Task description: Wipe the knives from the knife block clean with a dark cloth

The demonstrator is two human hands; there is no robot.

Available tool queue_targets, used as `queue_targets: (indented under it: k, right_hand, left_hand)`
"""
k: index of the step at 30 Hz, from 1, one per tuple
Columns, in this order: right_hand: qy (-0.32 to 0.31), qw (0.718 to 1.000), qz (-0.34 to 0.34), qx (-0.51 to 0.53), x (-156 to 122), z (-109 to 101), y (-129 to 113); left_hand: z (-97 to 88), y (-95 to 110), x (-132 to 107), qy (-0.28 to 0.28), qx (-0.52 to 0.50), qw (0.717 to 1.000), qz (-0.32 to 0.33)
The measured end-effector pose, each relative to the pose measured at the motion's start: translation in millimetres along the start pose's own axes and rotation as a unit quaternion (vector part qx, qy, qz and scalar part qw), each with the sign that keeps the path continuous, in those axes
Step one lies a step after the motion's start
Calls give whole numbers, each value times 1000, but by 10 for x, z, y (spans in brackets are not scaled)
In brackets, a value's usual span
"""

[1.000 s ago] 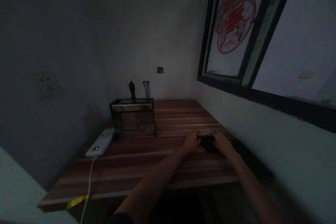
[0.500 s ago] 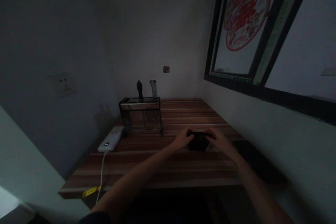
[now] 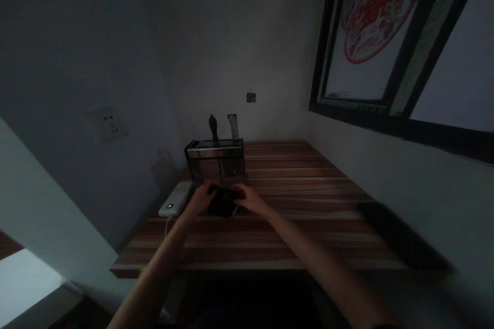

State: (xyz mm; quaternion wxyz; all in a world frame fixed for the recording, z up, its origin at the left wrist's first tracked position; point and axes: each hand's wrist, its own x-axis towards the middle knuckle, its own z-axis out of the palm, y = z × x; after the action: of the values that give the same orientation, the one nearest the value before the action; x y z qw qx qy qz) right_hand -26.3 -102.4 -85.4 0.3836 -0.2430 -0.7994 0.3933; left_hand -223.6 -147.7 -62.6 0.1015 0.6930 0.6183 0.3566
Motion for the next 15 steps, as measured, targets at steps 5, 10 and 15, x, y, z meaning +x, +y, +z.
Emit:
queue_targets:
  k: [5, 10, 15]
  right_hand:
    - [-24, 993, -30, -114, -188, 24, 17]
    - [-101, 963, -97, -229, -392, 2, -3]
    - [-107, 943, -112, -293, -444, 100, -11]
  left_hand:
    - [82, 49, -138, 34, 109, 993, -22]
    - [260, 250, -296, -54, 173, 983, 42]
    - [396, 259, -441, -85, 203, 974, 53]
